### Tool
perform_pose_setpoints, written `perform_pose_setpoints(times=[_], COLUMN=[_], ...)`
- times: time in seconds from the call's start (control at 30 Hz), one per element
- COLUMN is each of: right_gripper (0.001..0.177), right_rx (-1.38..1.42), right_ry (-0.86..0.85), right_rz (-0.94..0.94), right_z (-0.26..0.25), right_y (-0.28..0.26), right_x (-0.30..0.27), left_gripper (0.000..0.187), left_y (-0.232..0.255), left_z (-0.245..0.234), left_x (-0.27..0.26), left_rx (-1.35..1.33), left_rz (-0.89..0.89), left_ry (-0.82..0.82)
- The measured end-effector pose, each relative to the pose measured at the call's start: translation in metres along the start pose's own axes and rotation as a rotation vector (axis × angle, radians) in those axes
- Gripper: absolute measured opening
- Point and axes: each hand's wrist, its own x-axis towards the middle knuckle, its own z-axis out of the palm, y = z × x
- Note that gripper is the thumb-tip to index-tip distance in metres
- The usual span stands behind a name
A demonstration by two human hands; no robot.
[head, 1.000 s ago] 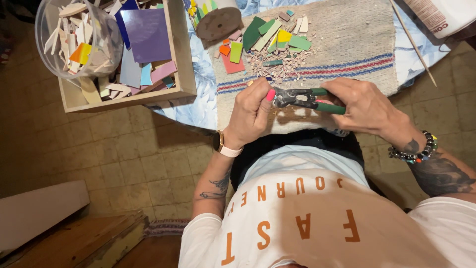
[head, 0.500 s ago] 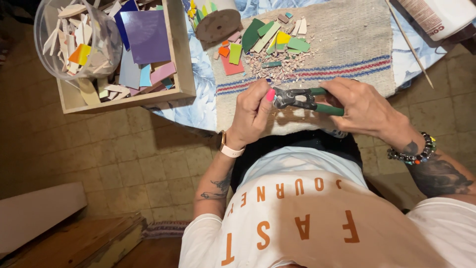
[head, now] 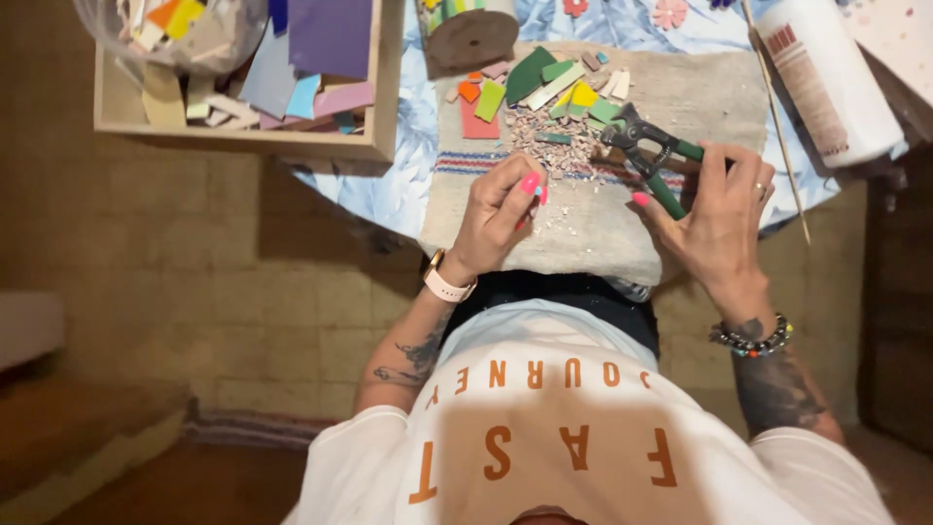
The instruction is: Cutting small colored tiles into mosaic pieces using a pair of nippers
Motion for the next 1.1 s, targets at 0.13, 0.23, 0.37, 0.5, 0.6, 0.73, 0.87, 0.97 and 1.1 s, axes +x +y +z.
perform_pose_setpoints(times=[0.13, 0.23, 0.37, 0.5, 0.6, 0.73, 0.87, 0.97, 1.1], right_gripper=[0.064, 0.064, 0.061, 0.054, 0.052, 0.052, 0.048, 0.047, 0.043], right_rx=[0.044, 0.042, 0.115, 0.299, 0.245, 0.09, 0.044, 0.0, -0.006], right_ry=[-0.008, -0.006, 0.074, 0.116, 0.063, 0.091, 0.129, 0.16, 0.231], right_rz=[0.006, 0.026, -0.036, -0.173, -0.13, -0.235, -0.275, -0.295, -0.32], right_z=[0.003, 0.004, 0.004, 0.03, 0.034, 0.01, 0.006, 0.004, 0.006], right_y=[-0.006, -0.007, -0.001, 0.031, 0.033, 0.013, 0.005, -0.001, -0.005], right_x=[0.001, 0.001, -0.005, -0.025, -0.034, -0.019, -0.012, -0.01, -0.006], left_gripper=[0.03, 0.031, 0.031, 0.03, 0.029, 0.029, 0.029, 0.029, 0.028], left_y=[0.003, 0.001, 0.002, -0.02, -0.021, -0.023, -0.023, -0.022, -0.02], left_z=[0.0, 0.001, 0.005, 0.008, 0.01, 0.014, 0.016, 0.019, 0.021], left_x=[0.0, 0.001, 0.0, -0.005, -0.004, -0.008, -0.014, -0.018, -0.021], left_rx=[-0.005, 0.003, 0.033, -0.026, -0.018, 0.011, 0.038, 0.055, 0.116], left_rz=[0.036, 0.072, 0.013, -0.085, -0.104, -0.119, -0.136, -0.15, -0.159], left_ry=[0.001, -0.021, -0.025, 0.041, 0.035, 0.055, 0.127, 0.189, 0.255])
